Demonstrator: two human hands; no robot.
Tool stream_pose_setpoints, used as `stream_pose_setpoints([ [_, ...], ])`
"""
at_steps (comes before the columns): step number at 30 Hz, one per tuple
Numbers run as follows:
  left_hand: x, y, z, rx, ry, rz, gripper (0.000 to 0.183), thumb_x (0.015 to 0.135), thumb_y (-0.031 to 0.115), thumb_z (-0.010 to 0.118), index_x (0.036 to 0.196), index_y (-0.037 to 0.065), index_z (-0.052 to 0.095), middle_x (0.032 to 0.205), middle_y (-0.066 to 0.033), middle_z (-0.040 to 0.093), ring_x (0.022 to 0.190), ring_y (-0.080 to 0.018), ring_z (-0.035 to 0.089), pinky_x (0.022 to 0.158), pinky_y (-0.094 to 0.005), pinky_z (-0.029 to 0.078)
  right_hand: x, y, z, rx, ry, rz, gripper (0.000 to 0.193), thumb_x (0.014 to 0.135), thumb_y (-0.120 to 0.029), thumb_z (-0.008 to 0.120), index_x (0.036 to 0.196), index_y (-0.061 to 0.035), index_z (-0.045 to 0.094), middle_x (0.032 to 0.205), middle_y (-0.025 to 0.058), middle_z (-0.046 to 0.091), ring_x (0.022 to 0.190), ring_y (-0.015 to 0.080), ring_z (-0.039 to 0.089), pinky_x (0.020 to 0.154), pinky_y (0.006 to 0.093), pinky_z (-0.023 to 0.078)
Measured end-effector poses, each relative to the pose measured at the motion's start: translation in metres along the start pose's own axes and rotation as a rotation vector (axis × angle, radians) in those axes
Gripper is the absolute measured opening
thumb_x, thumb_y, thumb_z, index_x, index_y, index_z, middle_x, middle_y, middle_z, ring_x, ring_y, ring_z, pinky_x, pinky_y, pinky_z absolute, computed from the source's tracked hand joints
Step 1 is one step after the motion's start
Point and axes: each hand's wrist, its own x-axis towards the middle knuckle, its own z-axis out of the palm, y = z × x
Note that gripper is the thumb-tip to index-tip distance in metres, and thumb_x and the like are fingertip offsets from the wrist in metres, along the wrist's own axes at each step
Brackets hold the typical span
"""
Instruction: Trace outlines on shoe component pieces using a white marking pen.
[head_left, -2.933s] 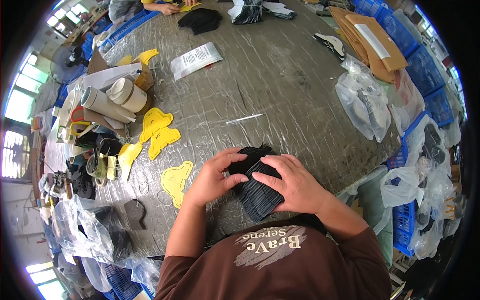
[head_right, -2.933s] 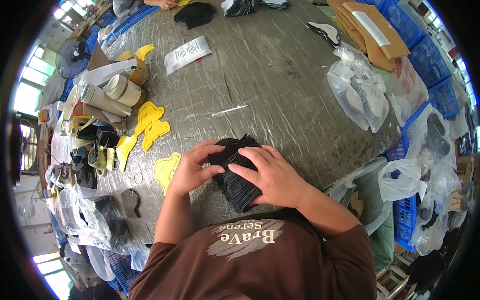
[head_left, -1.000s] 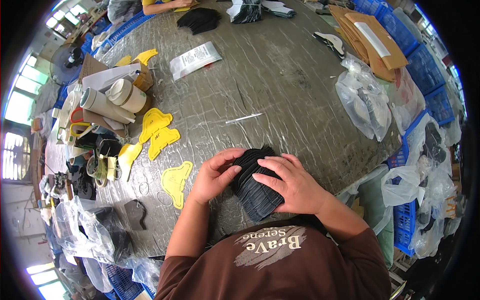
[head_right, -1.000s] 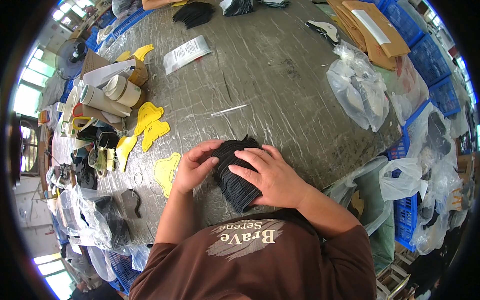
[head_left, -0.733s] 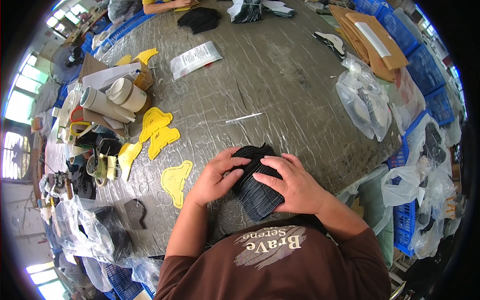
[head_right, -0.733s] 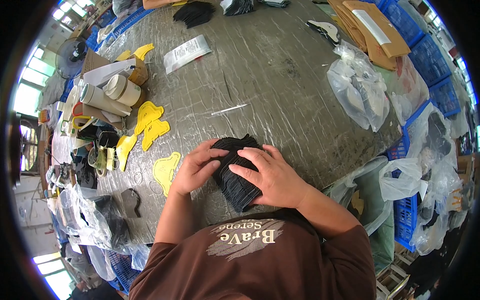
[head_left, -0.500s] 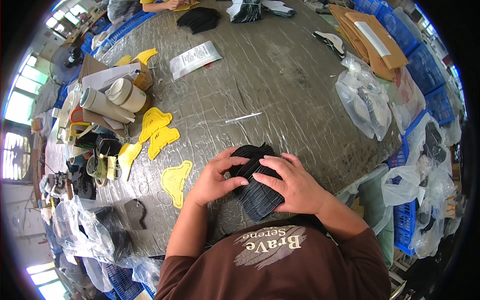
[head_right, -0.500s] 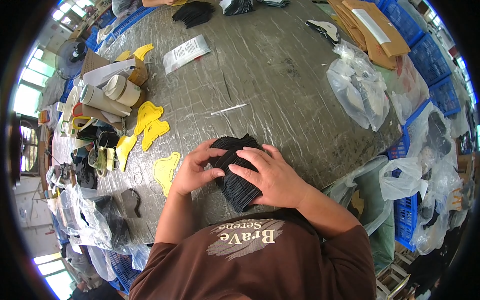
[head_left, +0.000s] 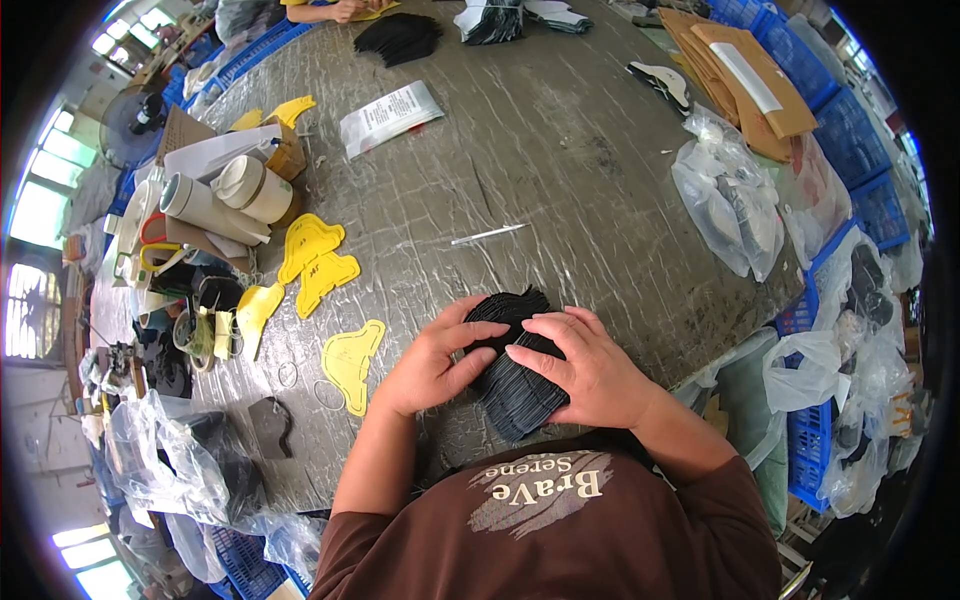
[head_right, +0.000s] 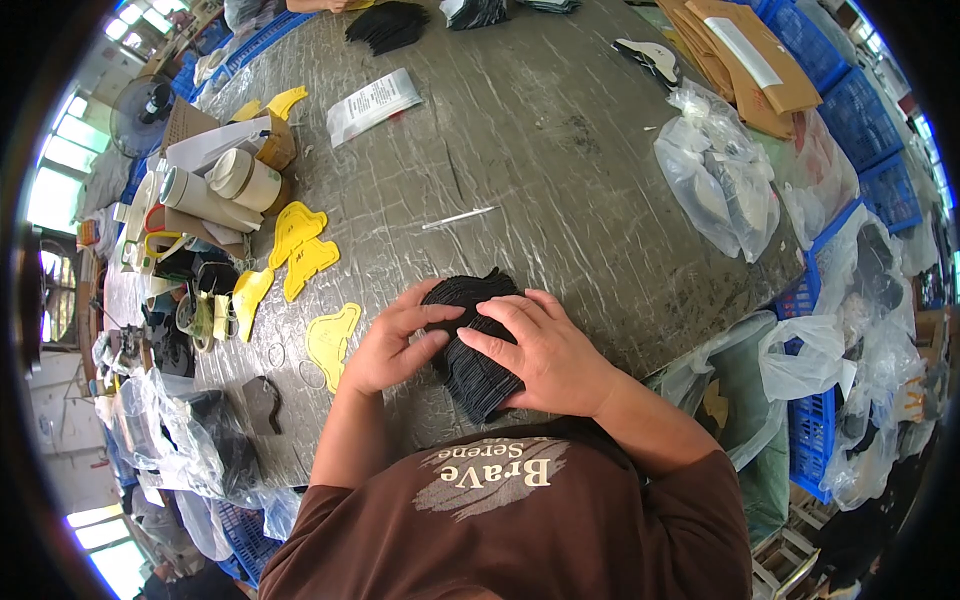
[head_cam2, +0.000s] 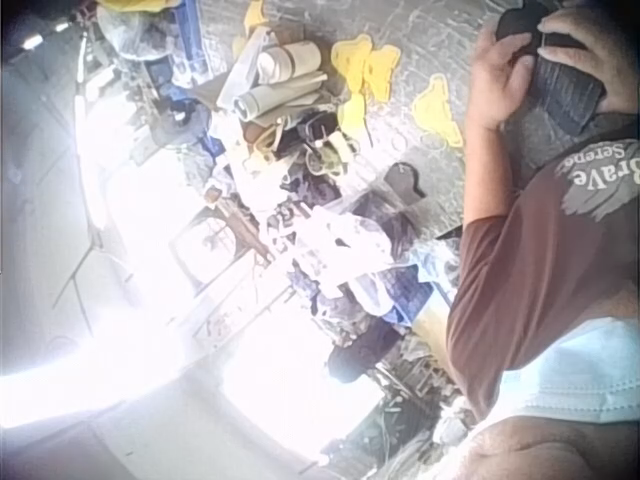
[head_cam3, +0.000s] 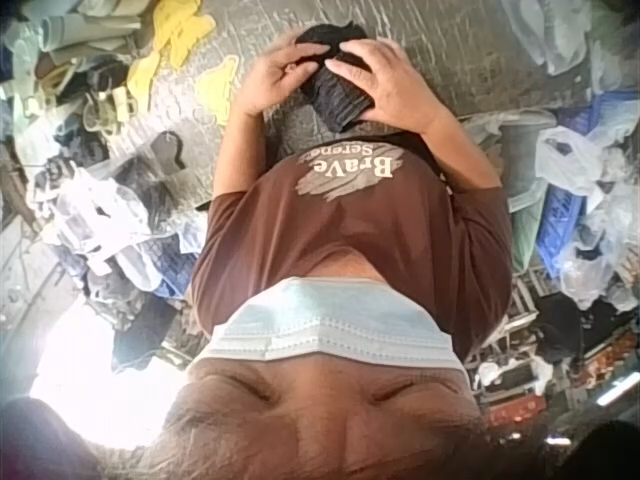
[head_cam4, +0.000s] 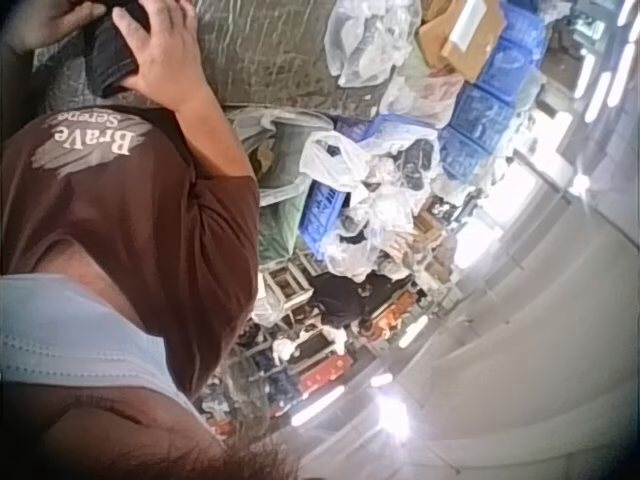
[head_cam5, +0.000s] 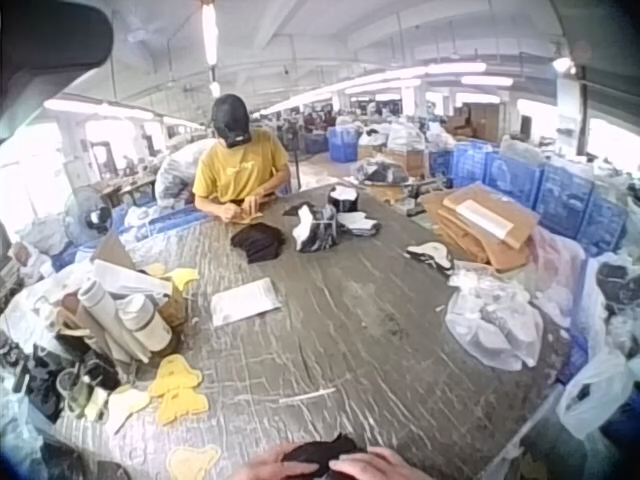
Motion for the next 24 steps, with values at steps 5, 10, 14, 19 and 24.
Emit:
stream_pose_setpoints([
  [5,-0.001,0.0,0.002,-0.07,0.023,-0.027,0.047,0.075,0.014,0.081,0.118,0.005,0.065,0.135,-0.0229,0.05,0.126,-0.0376,0.05,0.104,-0.0417,0.042,-0.001,-0.001,0.001,-0.012,0.016,-0.013,0.084,0.058,-0.033,0.086,0.134,-0.0176,0.054,0.137,0.0128,0.046,0.124,0.0306,0.048,0.105,0.0533,0.034],
  [10,-0.002,-0.003,0.002,-0.088,0.034,-0.046,0.048,0.074,0.016,0.082,0.118,0.006,0.065,0.136,-0.0224,0.05,0.127,-0.0368,0.05,0.104,-0.0417,0.042,-0.002,0.0,0.001,-0.015,0.017,-0.017,0.083,0.058,-0.033,0.086,0.134,-0.0176,0.054,0.139,0.0123,0.045,0.126,0.0303,0.047,0.105,0.0538,0.033],
  [14,-0.002,-0.005,0.003,-0.11,0.031,-0.055,0.047,0.075,0.016,0.081,0.118,0.006,0.065,0.136,-0.0223,0.05,0.127,-0.0364,0.05,0.104,-0.0413,0.042,-0.003,0.0,0.001,-0.009,0.0,-0.011,0.084,0.058,-0.033,0.086,0.134,-0.0176,0.054,0.139,0.0124,0.044,0.127,0.0299,0.046,0.105,0.0539,0.033],
  [19,-0.003,-0.006,0.003,-0.11,0.034,-0.059,0.045,0.076,0.015,0.08,0.118,0.006,0.066,0.135,-0.0221,0.051,0.126,-0.036,0.05,0.104,-0.0408,0.041,-0.003,0.0,0.001,-0.012,-0.009,-0.005,0.083,0.059,-0.033,0.086,0.134,-0.0177,0.054,0.14,0.0124,0.044,0.127,0.0299,0.046,0.106,0.0539,0.032],
  [24,-0.002,-0.002,0.002,-0.103,0.032,-0.07,0.037,0.081,0.004,0.072,0.118,0.006,0.066,0.135,-0.0223,0.051,0.127,-0.036,0.05,0.104,-0.0406,0.041,-0.003,-0.001,0.001,-0.023,0.003,-0.004,0.08,0.061,-0.035,0.084,0.134,-0.0181,0.055,0.138,0.0125,0.044,0.127,0.0299,0.045,0.106,0.0537,0.031],
])
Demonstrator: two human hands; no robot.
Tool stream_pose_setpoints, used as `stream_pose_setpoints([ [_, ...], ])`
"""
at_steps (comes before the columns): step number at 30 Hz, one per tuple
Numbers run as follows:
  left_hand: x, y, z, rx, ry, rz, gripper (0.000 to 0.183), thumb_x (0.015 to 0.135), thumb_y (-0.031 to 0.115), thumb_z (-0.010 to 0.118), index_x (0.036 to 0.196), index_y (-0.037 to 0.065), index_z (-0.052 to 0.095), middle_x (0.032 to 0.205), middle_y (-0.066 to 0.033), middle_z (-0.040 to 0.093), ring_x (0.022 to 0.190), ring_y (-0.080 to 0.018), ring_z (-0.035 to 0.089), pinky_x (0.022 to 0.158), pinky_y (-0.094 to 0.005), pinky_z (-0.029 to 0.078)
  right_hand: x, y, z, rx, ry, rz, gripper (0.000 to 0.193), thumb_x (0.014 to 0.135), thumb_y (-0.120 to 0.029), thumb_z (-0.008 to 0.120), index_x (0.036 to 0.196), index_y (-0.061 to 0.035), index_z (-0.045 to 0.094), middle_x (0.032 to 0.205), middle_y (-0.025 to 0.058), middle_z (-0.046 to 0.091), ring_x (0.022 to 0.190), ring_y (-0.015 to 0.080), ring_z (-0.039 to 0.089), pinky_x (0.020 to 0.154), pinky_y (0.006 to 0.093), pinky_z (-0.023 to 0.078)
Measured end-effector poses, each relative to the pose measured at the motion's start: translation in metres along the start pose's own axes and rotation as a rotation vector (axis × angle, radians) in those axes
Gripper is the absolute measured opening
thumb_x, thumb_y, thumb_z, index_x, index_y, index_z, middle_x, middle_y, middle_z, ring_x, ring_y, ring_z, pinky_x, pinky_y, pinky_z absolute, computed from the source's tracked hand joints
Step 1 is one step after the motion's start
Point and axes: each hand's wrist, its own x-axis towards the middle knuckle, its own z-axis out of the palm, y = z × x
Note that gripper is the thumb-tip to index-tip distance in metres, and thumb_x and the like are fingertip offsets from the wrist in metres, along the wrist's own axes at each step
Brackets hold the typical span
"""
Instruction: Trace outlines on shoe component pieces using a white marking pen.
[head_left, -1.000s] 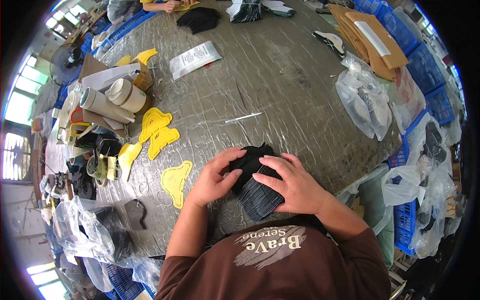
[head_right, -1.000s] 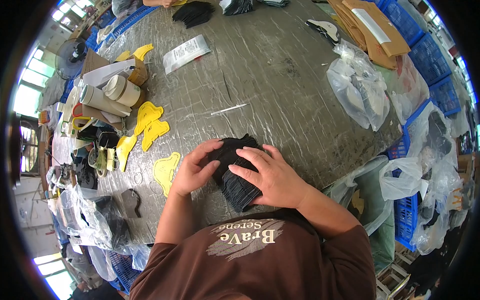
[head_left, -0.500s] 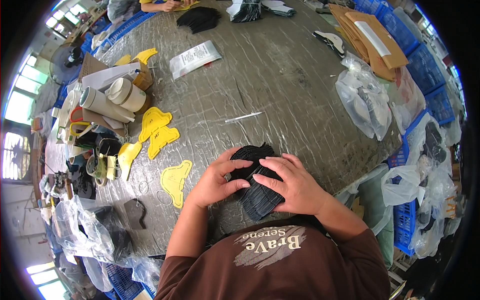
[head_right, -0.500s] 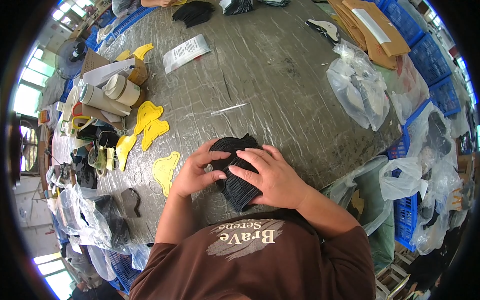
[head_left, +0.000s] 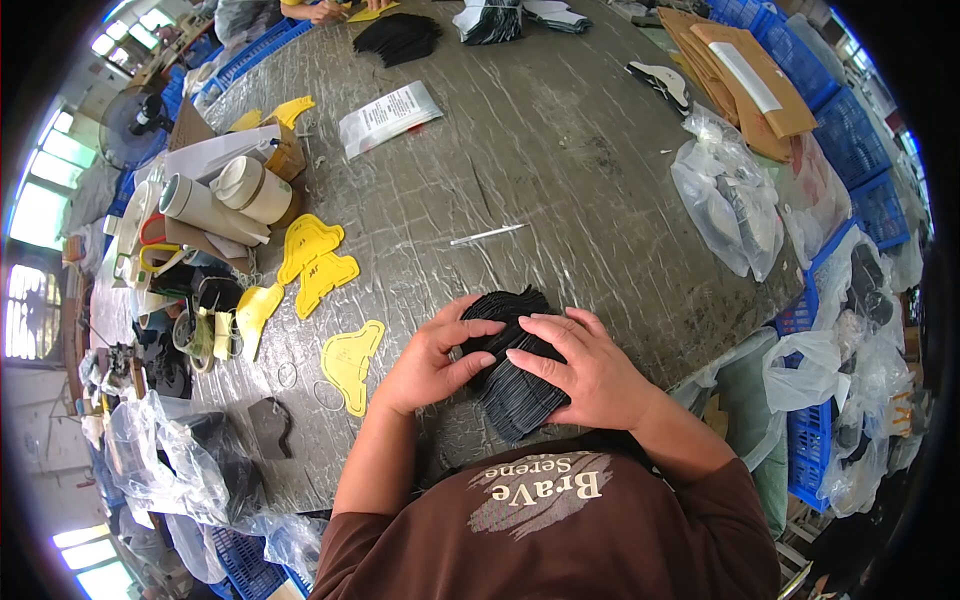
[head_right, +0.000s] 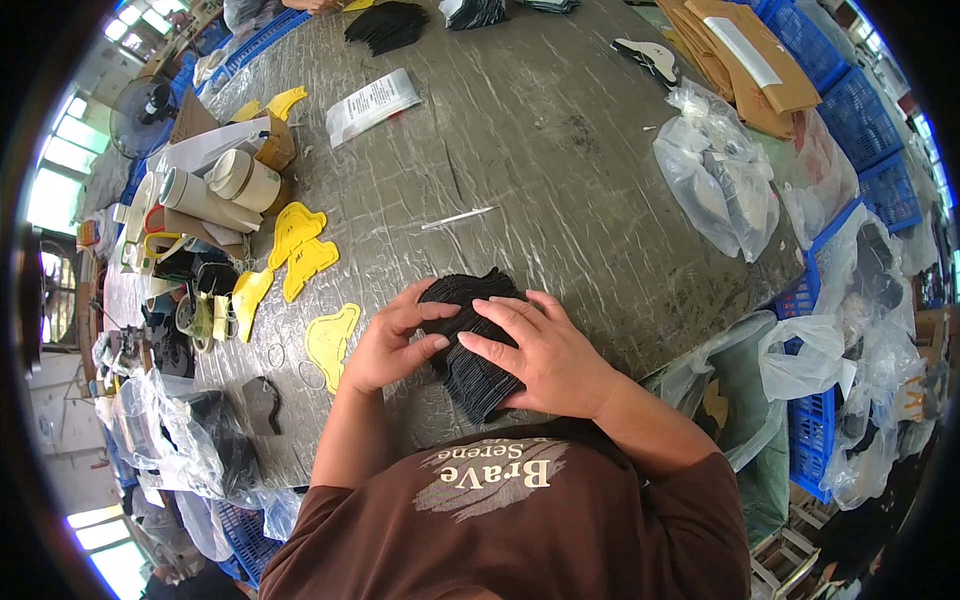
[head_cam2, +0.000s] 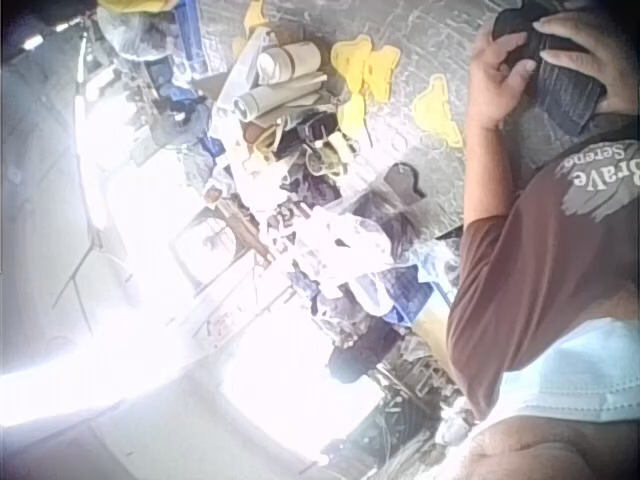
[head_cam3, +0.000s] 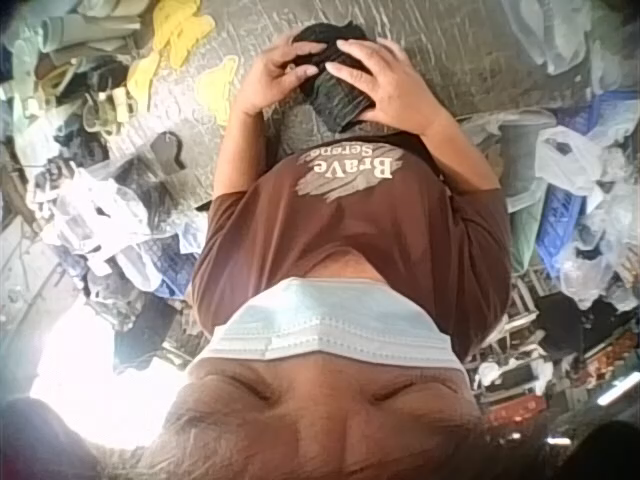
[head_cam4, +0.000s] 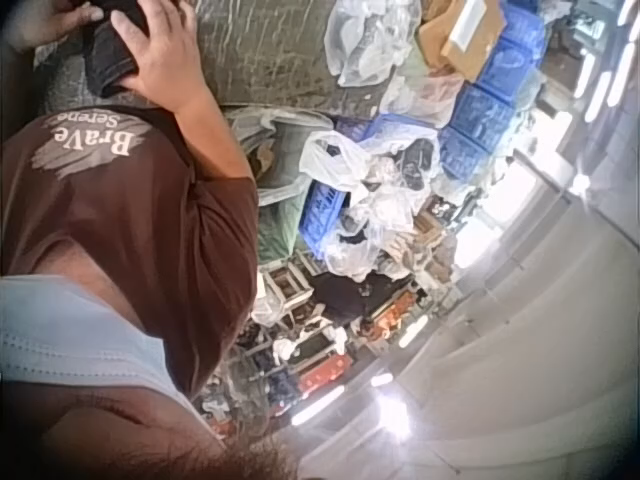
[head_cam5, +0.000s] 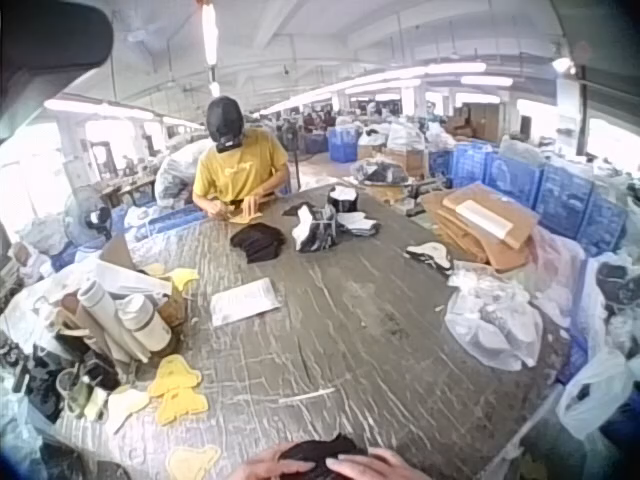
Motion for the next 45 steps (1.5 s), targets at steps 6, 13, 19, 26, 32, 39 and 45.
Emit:
stream_pose_setpoints([
  [6,0.0,-0.005,0.003,0.045,0.015,0.102,0.034,0.082,-0.005,0.061,0.115,0.004,0.066,0.138,-0.0236,0.047,0.128,-0.0373,0.048,0.105,-0.0416,0.04,-0.001,0.0,0.0,-0.01,-0.009,0.003,0.078,0.06,-0.033,0.085,0.131,-0.018,0.058,0.134,0.0112,0.047,0.125,0.0293,0.047,0.106,0.0534,0.032],
  [13,0.0,0.004,0.003,0.002,-0.01,0.101,0.037,0.078,0.01,0.076,0.114,0.003,0.066,0.139,-0.0249,0.046,0.131,-0.0395,0.044,0.106,-0.0434,0.038,-0.002,-0.001,0.001,-0.011,0.021,0.001,0.077,0.06,-0.032,0.085,0.131,-0.018,0.058,0.135,0.0105,0.048,0.125,0.0286,0.047,0.106,0.0534,0.032],
  [19,-0.002,-0.001,0.004,0.008,0.0,0.071,0.042,0.076,0.014,0.08,0.114,0.004,0.066,0.139,-0.0254,0.046,0.131,-0.0391,0.045,0.106,-0.0432,0.038,-0.002,-0.002,0.001,-0.006,0.018,0.003,0.076,0.06,-0.032,0.084,0.13,-0.0184,0.058,0.137,0.0104,0.047,0.126,0.0279,0.047,0.107,0.0537,0.032],
  [26,-0.002,-0.001,0.006,-0.109,0.049,0.007,0.034,0.079,0.002,0.071,0.113,0.005,0.068,0.141,-0.0232,0.044,0.129,-0.0378,0.047,0.105,-0.042,0.039,-0.003,-0.001,0.002,-0.015,0.047,-0.007,0.078,0.057,-0.031,0.085,0.129,-0.0187,0.059,0.131,0.0096,0.049,0.122,0.029,0.049,0.106,0.0528,0.033],
  [32,0.001,0.006,0.006,0.0,-0.001,0.106,0.035,0.077,0.009,0.077,0.111,0.005,0.069,0.141,-0.0234,0.043,0.129,-0.0385,0.047,0.105,-0.0426,0.039,-0.006,0.0,0.005,-0.042,0.061,-0.014,0.076,0.057,-0.033,0.085,0.128,-0.0188,0.06,0.129,0.0096,0.051,0.12,0.0283,0.05,0.104,0.0524,0.034],
  [39,0.0,-0.002,0.006,-0.04,0.014,0.118,0.043,0.072,0.018,0.083,0.11,0.005,0.068,0.141,-0.0236,0.043,0.129,-0.0386,0.047,0.105,-0.0428,0.039,-0.006,-0.001,0.006,-0.035,0.079,-0.02,0.073,0.059,-0.034,0.084,0.126,-0.0193,0.061,0.13,0.0097,0.052,0.121,0.0276,0.051,0.104,0.052,0.034],
  [45,0.001,-0.001,0.006,-0.041,0.012,0.121,0.042,0.072,0.016,0.083,0.11,0.005,0.068,0.141,-0.0231,0.044,0.129,-0.0384,0.047,0.105,-0.0425,0.039,-0.006,-0.001,0.007,-0.043,0.079,-0.017,0.069,0.062,-0.034,0.083,0.127,-0.0196,0.061,0.131,0.0098,0.051,0.121,0.0276,0.051,0.104,0.0526,0.034],
])
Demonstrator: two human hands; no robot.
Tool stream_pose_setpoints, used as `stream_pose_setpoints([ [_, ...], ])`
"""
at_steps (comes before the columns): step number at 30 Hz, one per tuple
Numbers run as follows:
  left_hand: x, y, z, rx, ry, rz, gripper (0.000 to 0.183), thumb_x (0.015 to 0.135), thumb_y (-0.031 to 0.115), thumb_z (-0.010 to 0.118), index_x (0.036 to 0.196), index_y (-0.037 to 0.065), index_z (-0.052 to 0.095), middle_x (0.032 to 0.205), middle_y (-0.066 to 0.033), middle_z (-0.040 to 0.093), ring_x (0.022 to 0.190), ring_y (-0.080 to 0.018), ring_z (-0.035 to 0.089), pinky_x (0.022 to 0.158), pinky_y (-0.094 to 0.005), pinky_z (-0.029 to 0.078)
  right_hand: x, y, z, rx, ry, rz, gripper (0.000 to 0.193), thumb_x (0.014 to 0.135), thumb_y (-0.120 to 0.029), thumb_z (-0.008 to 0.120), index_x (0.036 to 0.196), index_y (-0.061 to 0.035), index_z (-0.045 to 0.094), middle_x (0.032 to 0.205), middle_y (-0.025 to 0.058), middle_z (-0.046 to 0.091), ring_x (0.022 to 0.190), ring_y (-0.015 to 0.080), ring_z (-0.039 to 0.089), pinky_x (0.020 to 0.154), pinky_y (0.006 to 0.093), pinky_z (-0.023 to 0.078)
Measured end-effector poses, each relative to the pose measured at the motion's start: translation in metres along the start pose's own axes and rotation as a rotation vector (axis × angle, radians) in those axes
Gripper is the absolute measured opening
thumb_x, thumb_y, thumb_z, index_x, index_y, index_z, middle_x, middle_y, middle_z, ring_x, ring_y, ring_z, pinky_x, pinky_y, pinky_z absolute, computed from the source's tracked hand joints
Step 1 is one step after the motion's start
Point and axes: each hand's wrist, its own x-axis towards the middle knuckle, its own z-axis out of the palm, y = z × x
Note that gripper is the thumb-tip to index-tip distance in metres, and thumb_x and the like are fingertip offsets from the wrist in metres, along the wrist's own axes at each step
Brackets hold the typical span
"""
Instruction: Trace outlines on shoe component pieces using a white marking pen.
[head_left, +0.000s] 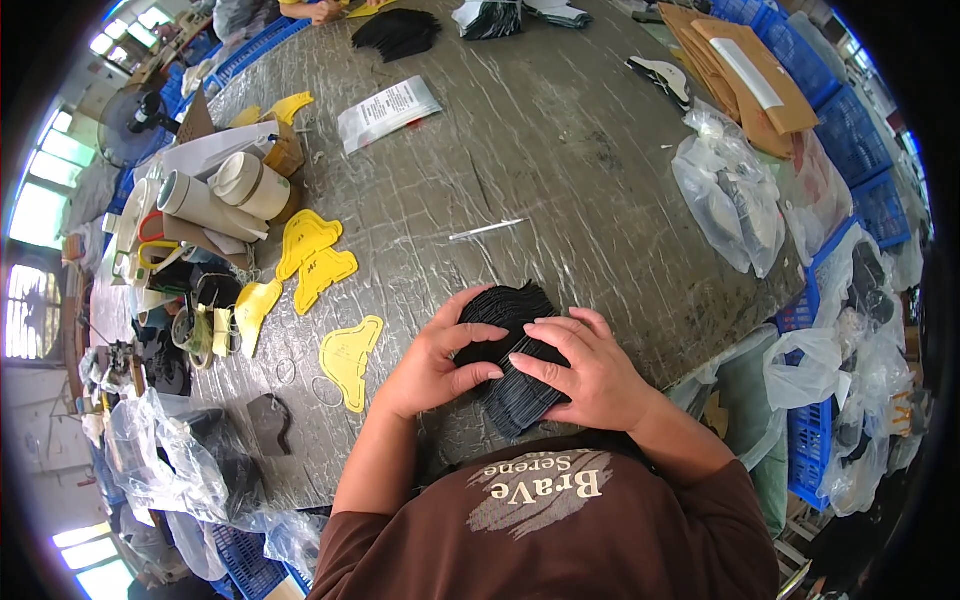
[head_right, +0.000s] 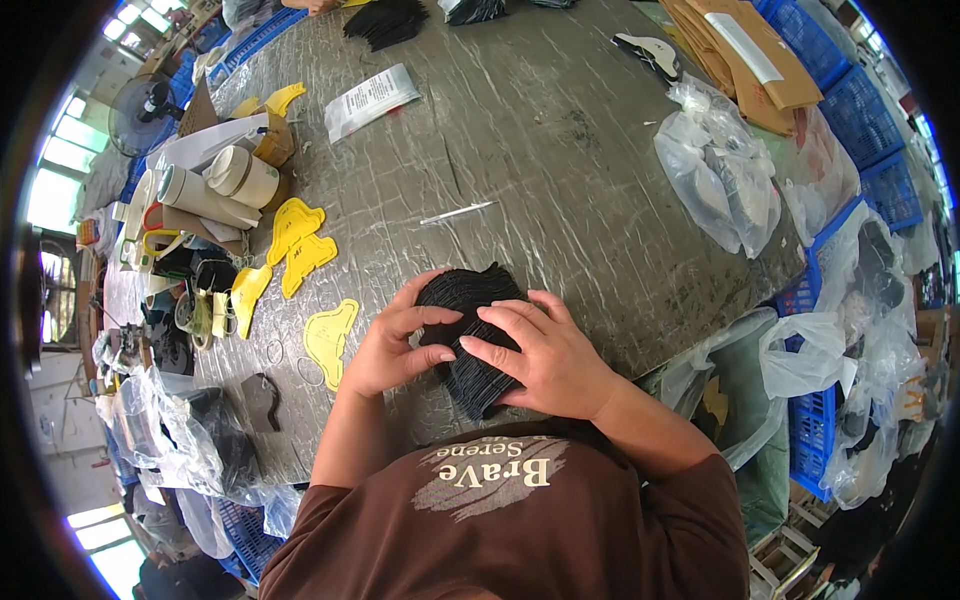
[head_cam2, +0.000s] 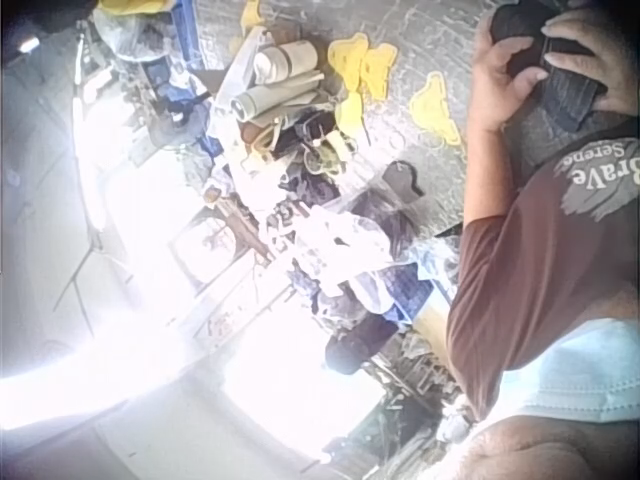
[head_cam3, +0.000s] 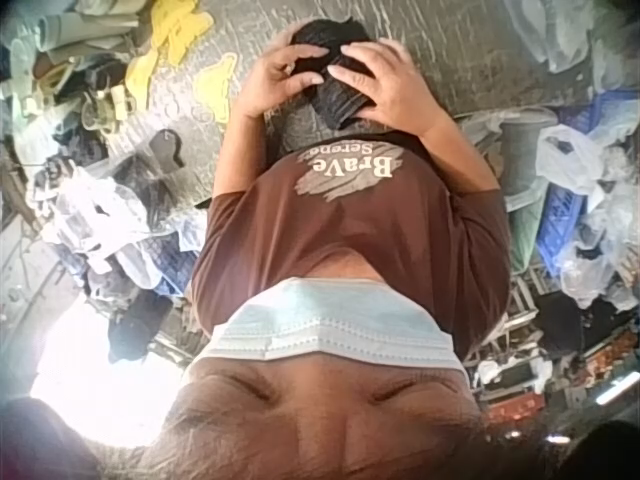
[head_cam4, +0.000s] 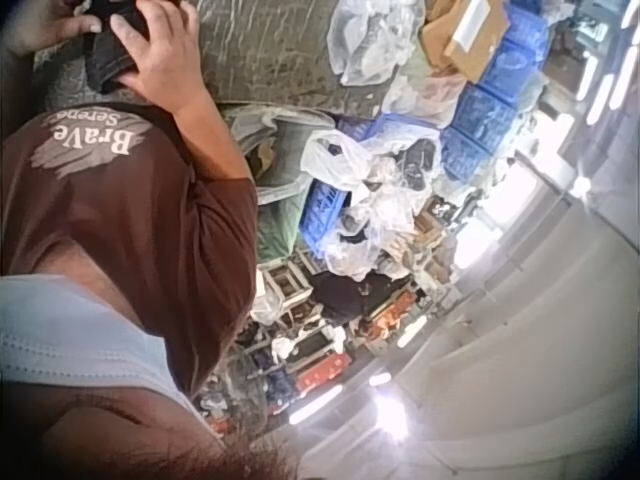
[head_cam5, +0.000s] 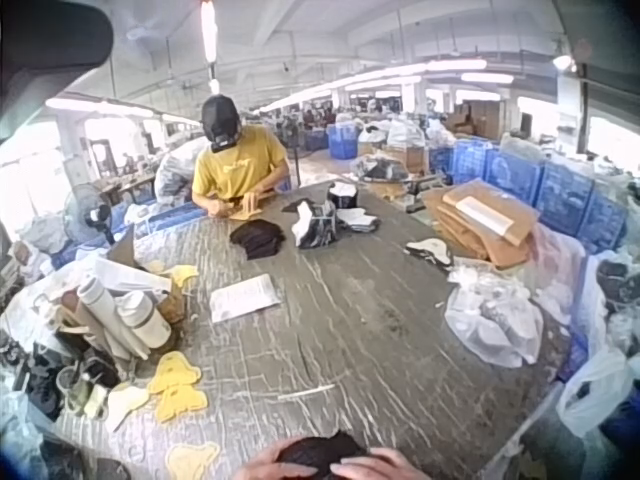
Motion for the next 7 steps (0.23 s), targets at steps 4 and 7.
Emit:
stream_pose_setpoints([
  [4,-0.0002,0.0002,-0.0005,0.005,-0.003,-0.004,0.04,0.073,0.014,0.082,0.11,0.005,0.068,0.141,-0.023,0.044,0.129,-0.0382,0.047,0.105,-0.0424,0.039,-0.0005,0.0001,0.0002,-0.004,-0.001,-0.001,0.068,0.064,-0.033,0.082,0.127,-0.0197,0.06,0.133,0.0099,0.051,0.122,0.0277,0.051,0.104,0.0532,0.034],
  [7,-0.0004,0.0002,-0.0007,0.016,-0.006,-0.007,0.038,0.075,0.012,0.08,0.11,0.005,0.068,0.141,-0.023,0.044,0.129,-0.038,0.047,0.106,-0.0423,0.039,-0.0004,0.0006,0.0001,0.003,-0.003,-0.006,0.068,0.064,-0.033,0.082,0.127,-0.0199,0.06,0.134,0.01,0.05,0.123,0.0279,0.05,0.104,0.0535,0.033],
])
